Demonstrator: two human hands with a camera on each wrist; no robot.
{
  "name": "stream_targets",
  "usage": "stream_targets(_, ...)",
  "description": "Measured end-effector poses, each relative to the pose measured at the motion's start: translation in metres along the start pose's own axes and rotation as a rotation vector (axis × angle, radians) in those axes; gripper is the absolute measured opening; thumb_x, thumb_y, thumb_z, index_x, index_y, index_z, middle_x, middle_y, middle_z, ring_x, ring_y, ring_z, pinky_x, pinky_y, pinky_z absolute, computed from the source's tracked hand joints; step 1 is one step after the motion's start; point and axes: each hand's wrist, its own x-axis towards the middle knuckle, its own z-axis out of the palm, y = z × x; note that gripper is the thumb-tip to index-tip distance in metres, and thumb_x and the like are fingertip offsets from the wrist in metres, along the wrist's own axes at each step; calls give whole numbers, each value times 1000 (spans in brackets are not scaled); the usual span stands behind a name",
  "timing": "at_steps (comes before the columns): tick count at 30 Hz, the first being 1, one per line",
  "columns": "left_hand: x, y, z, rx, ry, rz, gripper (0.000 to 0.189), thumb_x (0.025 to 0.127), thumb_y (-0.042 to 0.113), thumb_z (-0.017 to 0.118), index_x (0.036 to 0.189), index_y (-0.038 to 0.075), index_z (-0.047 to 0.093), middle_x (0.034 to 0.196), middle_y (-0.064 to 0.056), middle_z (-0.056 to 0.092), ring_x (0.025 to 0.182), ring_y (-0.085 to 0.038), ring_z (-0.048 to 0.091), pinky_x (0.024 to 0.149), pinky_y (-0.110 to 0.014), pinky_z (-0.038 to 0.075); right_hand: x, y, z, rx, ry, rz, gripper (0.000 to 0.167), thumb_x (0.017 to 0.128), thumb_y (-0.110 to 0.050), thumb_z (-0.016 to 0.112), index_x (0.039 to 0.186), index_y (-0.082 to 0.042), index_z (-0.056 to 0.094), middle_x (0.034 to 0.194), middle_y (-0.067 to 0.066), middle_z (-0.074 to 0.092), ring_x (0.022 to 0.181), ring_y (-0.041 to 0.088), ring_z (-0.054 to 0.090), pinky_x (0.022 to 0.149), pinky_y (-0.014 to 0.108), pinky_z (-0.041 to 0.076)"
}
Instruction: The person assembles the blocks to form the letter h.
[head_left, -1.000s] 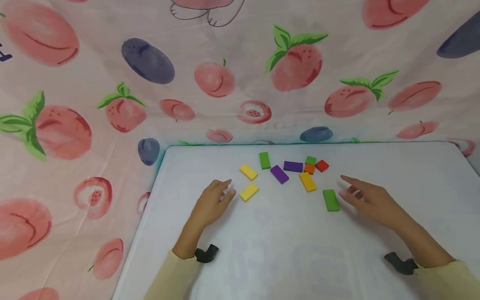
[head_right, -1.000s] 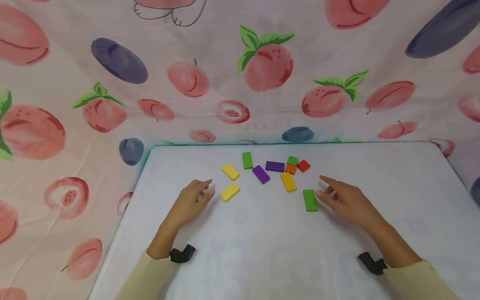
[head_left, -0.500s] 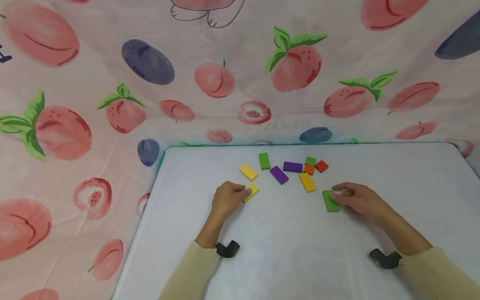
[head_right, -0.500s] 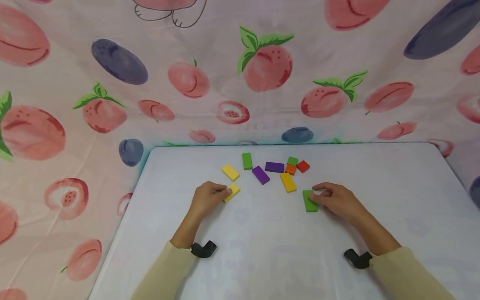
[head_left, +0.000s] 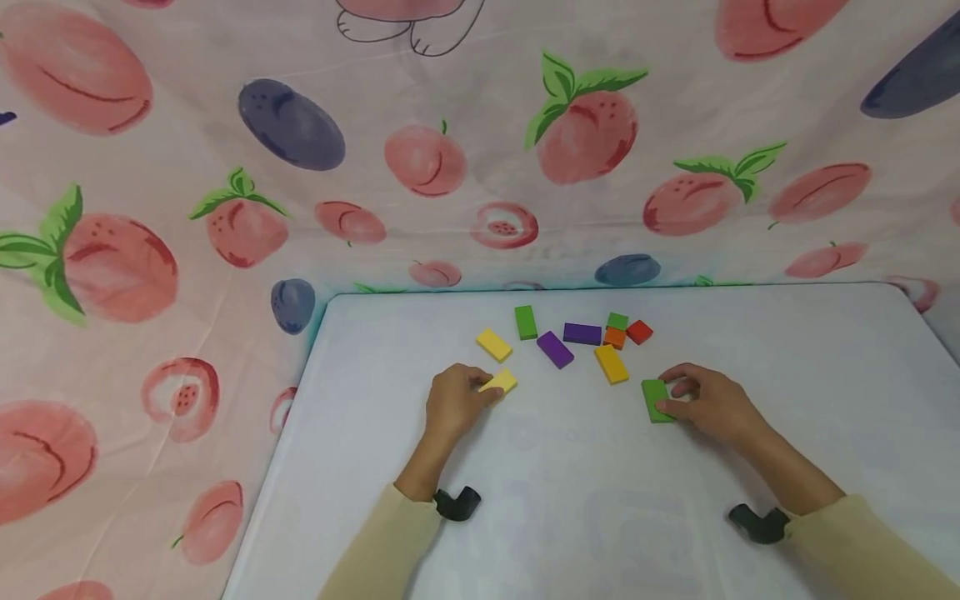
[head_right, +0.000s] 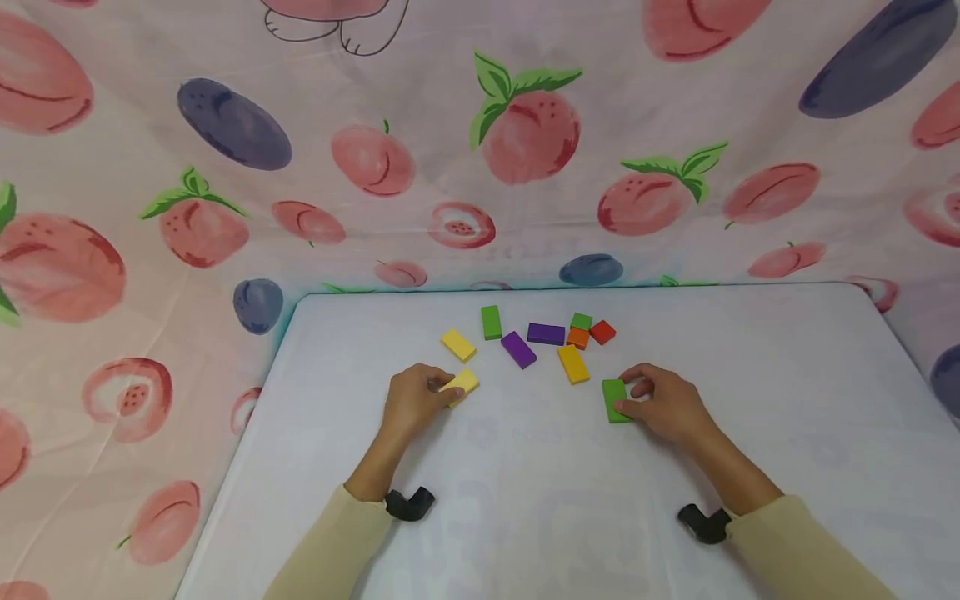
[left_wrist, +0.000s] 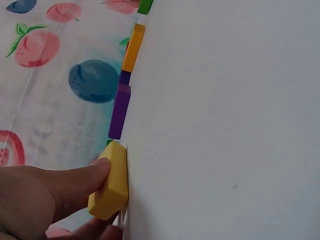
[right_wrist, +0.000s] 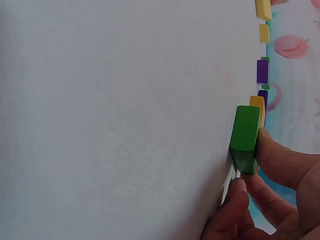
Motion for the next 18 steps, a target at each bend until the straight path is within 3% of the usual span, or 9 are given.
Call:
stream_targets(4,-1,0,4,-45,-14,91,29,83,17,86,108,8,77,94,-6,75,82,-17,63,72,-32,53,-4,0,2,3,18,-15,51,91,-30,76,131,-4,57,117,22,68,102,35,57,80,41,51)
stream_targets(7,-3,-1,6,-83,-63,93,41,85,17,84,123,9,71,95,-4,72,79,-14,58,68,-27,50,-6,-1,2,21,26,-25,50,91,-28,76,129,-3,54,117,22,68,101,33,58,80,38,51)
stream_targets(10,-7,-2,4,-189,-169,38,49,88,18,80,135,13,64,99,-6,66,80,-15,56,65,-25,50,-8,-5,3,68,21,-38,49,92,-26,74,129,-4,51,116,22,66,101,32,60,81,39,53)
stream_targets(12,-10,-2,2,-312,-262,-17,48,91,18,77,136,15,62,103,-7,62,83,-16,59,67,-26,54,-8,-11,4,103,4,-34,50,93,-26,74,132,-5,51,118,21,65,103,32,61,83,39,55)
stream_targets(15,-15,-3,1,-512,-391,-98,38,95,17,72,131,13,59,106,-9,59,90,-17,63,73,-29,59,-4,-23,10,218,-66,-6,56,95,-29,72,140,-5,49,125,22,61,105,30,62,83,36,59)
stream_targets(18,-20,-4,3,-626,-487,-137,31,96,16,70,123,8,56,101,-9,62,89,-19,70,78,-33,62,3,-37,18,379,-150,21,61,96,-29,73,145,-5,46,132,23,58,109,27,63,84,32,61)
